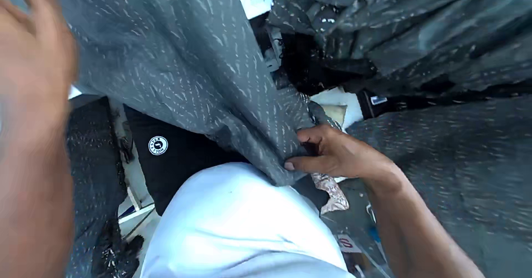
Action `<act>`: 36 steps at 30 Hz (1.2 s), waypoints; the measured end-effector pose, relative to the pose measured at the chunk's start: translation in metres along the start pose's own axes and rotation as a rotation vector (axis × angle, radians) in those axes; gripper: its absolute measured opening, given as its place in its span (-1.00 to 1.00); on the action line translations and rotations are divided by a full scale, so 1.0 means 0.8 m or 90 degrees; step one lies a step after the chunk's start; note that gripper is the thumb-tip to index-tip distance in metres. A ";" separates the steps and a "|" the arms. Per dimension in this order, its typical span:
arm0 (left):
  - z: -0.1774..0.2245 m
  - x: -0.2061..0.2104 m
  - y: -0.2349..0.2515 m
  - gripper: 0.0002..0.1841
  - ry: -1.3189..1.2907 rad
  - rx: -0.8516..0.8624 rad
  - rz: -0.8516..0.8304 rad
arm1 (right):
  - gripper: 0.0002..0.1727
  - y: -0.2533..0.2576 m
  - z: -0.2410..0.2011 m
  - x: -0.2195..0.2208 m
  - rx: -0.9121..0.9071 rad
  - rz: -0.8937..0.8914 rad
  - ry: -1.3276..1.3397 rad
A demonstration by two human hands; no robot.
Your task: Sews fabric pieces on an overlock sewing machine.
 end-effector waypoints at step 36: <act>0.212 0.085 -0.284 -0.74 -0.293 0.320 -0.371 | -0.70 -0.056 -0.034 0.040 -0.031 0.269 0.178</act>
Point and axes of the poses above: each hand's wrist, its own y-axis towards the middle knuckle, its own x-axis out of the palm, z = x × y, the point moved 6 cm from there along y, towards the middle knuckle, and after that the axes turned 8 degrees about -x, right-handed, at the moved point
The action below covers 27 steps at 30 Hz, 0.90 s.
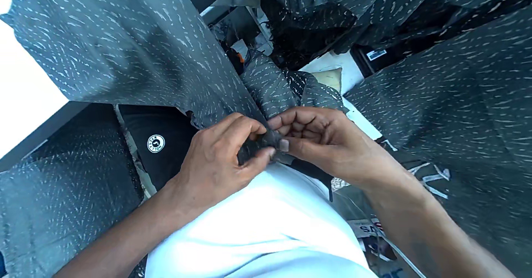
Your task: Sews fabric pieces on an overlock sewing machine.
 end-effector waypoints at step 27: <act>-0.008 -0.021 -0.018 -0.89 -0.085 0.016 0.011 | -0.88 0.029 0.005 0.015 0.022 -0.090 -0.032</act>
Point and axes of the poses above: each hand's wrist, its own y-axis towards the middle knuckle, its own x-axis out of the palm, z = x × y, the point moved 6 cm from there along y, towards the middle knuckle, and after that the axes turned 8 degrees about -x, right-handed, at the moved point
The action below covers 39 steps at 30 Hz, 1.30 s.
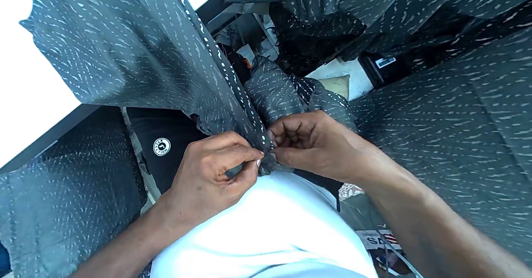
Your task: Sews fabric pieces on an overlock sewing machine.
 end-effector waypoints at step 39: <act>-0.183 -0.277 0.084 -0.24 0.334 -0.353 0.281 | -0.95 0.013 0.024 0.008 0.060 0.014 0.073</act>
Point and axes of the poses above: each hand's wrist, its own y-axis towards the middle knuckle, its own x-axis out of the palm, z = x × y, the point moved 6 cm from there along y, towards the middle knuckle, and after that the axes turned 8 degrees about -x, right-handed, at the moved point
